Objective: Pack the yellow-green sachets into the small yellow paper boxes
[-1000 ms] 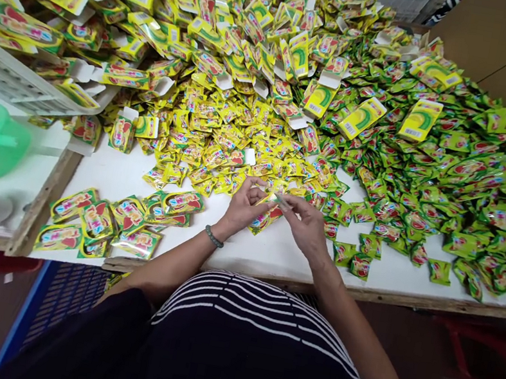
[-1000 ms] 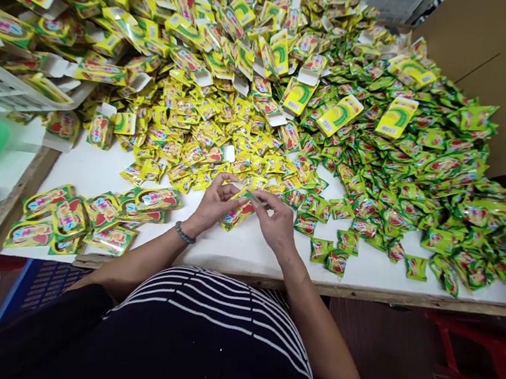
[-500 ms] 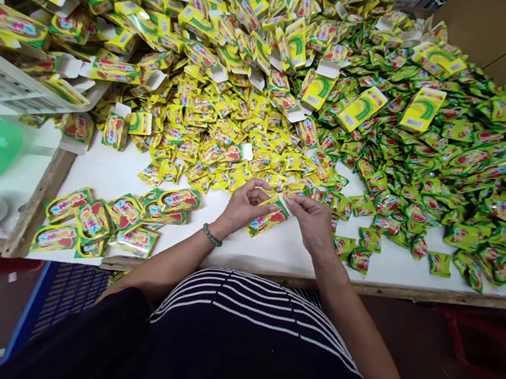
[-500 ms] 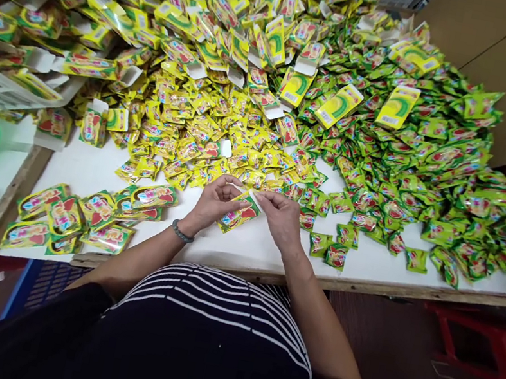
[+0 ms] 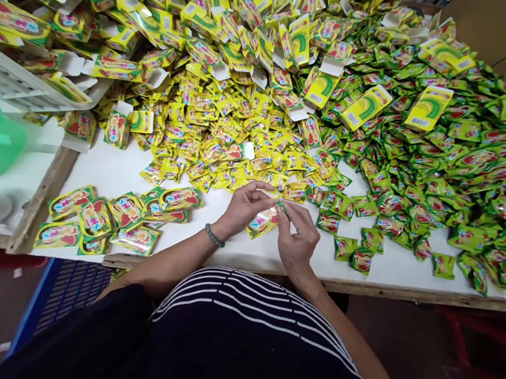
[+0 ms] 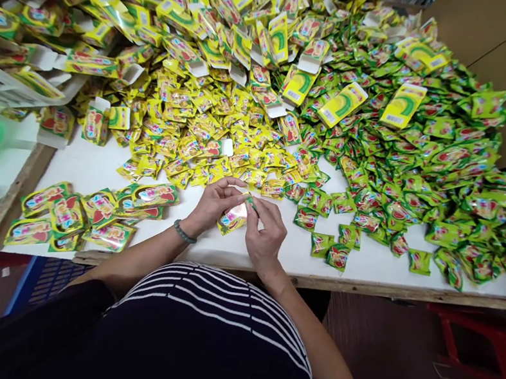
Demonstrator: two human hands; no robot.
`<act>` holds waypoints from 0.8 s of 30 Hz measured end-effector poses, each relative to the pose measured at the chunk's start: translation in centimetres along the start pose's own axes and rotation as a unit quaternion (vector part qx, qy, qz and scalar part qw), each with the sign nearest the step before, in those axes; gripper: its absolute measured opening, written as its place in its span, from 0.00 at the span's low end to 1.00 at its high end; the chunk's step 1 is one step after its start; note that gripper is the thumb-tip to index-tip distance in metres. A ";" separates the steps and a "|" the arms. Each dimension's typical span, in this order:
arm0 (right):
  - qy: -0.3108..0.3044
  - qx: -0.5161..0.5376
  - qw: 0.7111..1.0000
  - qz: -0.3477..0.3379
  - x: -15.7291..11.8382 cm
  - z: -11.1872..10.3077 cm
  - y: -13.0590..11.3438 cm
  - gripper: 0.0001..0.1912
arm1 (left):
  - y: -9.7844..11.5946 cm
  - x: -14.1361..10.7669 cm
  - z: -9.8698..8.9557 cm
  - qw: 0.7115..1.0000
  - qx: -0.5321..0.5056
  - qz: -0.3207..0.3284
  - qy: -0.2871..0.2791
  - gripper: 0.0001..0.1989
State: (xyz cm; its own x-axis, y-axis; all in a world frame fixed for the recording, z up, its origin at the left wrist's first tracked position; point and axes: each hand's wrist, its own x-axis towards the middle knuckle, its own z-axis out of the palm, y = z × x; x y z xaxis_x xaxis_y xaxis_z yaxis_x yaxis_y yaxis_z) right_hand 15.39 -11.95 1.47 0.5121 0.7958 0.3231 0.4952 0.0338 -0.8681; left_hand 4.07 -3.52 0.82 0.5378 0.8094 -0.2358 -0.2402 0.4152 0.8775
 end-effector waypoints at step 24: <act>-0.116 -0.065 0.991 -0.010 -3.3 -1.2 4.0 0.20 | 12.0 -11.7 -14.3 0.597 0.762 -0.211 0.135 0.40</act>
State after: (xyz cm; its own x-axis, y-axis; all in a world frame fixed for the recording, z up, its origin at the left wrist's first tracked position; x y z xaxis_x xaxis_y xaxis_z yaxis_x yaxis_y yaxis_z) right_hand 16.48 -15.15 -2.64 0.3333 0.9141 0.2308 0.5974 -0.0153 -0.8018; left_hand -16.67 -2.10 8.14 0.0908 0.8893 -0.4482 0.9958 -0.0872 0.0287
